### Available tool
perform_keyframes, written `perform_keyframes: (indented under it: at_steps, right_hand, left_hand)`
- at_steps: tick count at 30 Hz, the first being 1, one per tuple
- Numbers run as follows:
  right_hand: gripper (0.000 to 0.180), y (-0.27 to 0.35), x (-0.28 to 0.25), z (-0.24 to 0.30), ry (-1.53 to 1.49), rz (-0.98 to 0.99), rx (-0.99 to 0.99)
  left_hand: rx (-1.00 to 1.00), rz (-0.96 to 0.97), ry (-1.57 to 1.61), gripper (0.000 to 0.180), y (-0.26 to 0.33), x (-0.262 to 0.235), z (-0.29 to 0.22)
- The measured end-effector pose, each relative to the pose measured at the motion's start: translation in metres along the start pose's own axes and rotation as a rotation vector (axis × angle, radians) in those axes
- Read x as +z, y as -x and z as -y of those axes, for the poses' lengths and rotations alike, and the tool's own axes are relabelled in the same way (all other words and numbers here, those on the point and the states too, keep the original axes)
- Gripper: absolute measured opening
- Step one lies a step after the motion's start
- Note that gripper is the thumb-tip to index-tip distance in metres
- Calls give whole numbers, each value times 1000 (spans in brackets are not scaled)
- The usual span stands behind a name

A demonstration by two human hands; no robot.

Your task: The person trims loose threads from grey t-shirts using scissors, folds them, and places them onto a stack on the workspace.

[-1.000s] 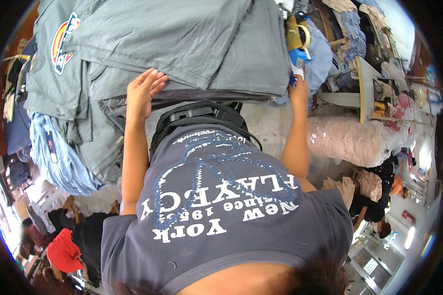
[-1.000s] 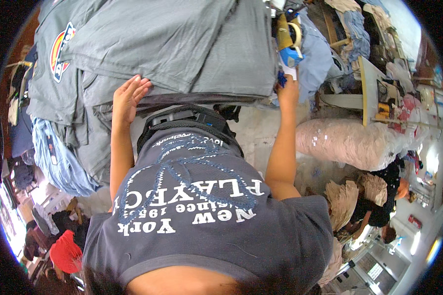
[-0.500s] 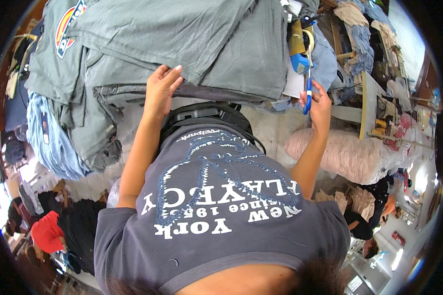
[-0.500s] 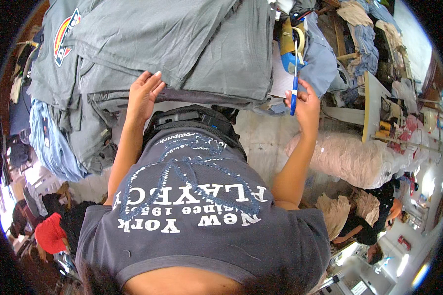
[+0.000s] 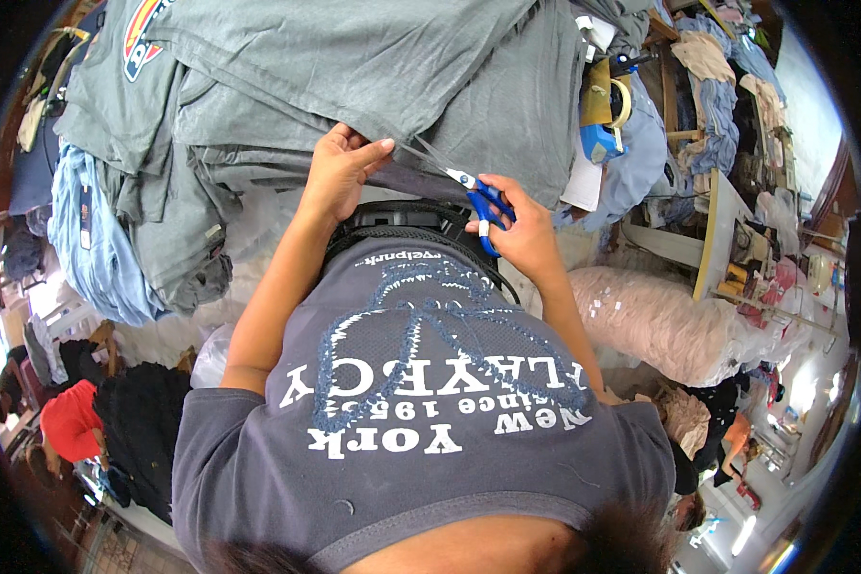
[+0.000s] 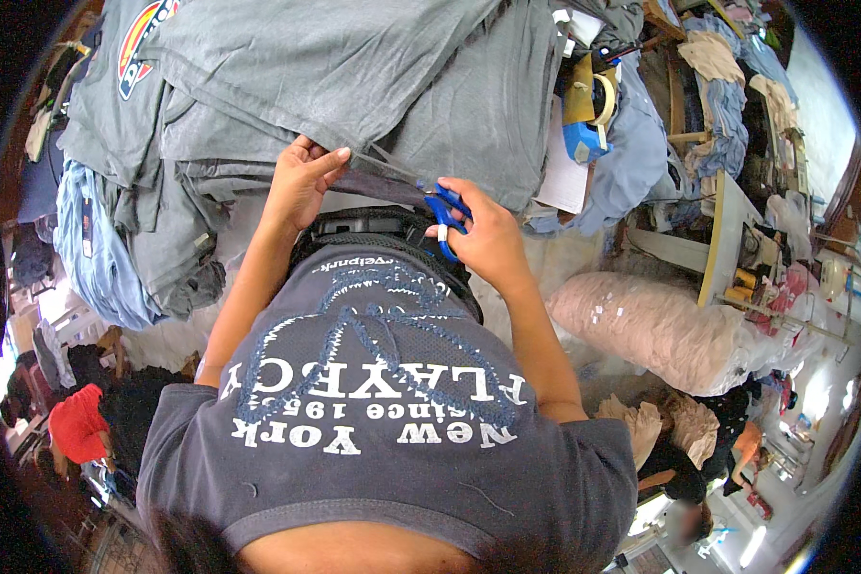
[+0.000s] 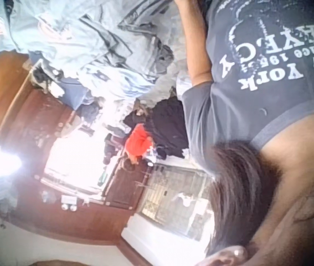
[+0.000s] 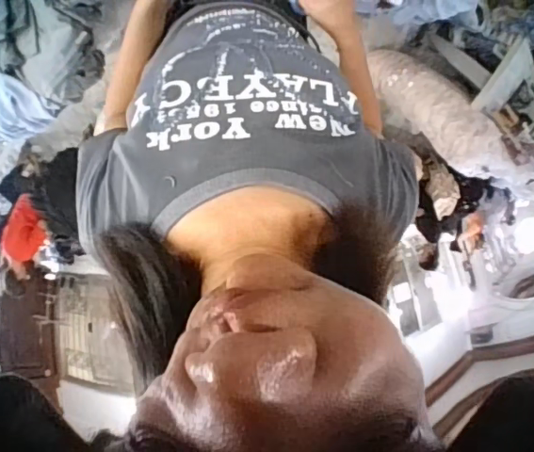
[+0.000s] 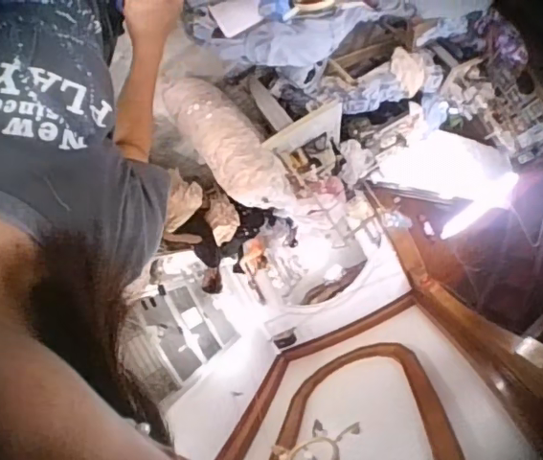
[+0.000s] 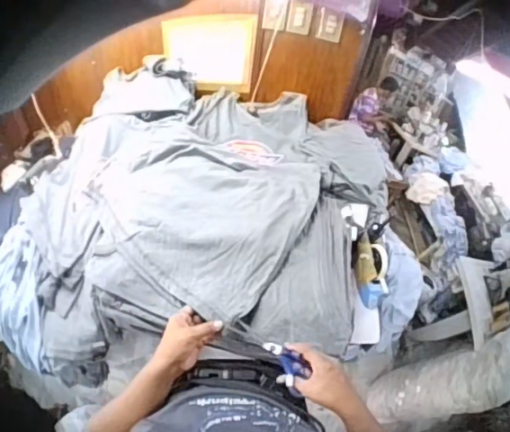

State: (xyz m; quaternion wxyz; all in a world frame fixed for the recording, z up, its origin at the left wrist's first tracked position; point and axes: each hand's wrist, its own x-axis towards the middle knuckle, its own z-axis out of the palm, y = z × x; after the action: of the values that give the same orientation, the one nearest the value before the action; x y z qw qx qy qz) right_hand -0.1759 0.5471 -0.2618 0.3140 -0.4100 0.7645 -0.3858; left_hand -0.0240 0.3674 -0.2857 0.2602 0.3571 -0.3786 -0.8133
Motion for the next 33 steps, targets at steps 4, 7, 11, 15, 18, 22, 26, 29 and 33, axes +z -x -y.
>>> perform_keyframes:
  at_steps: [4, 7, 11, 15, 18, 22, 26, 29, 33]
  right_hand:
    - [52, -9, 2, 2, 123, 22, -40]
    - [52, -16, 3, 8, 168, 40, -43]
    - [52, -24, 5, 16, 151, 75, -29]
    - [51, -26, 5, 23, 142, 80, -66]
    - [52, -29, 8, 22, 142, 94, -71]
    - [51, -30, 9, 19, 110, 104, -78]
    - [52, -25, 4, 22, 116, 141, -4]
    - [52, -19, 6, 14, 19, 171, 103]
    - [51, -17, 8, 18, 195, 73, -37]
  left_hand:
    - [-5, 13, 27, 31, 2, 0, 1]
    - [3, 33, 53, 30, 1, -4, 3]
    - [6, 66, 85, 28, 1, -6, 3]
    - [8, 64, 89, 26, 5, -3, 3]
    - [7, 50, 90, 25, 5, -4, 4]
    - [0, 53, 81, 24, 6, -3, 2]
    - [-43, 37, 105, 24, 5, -4, 1]
    - [-55, 23, 134, 23, 1, -7, 2]
    - [-46, 7, 91, 22, 1, -9, 5]
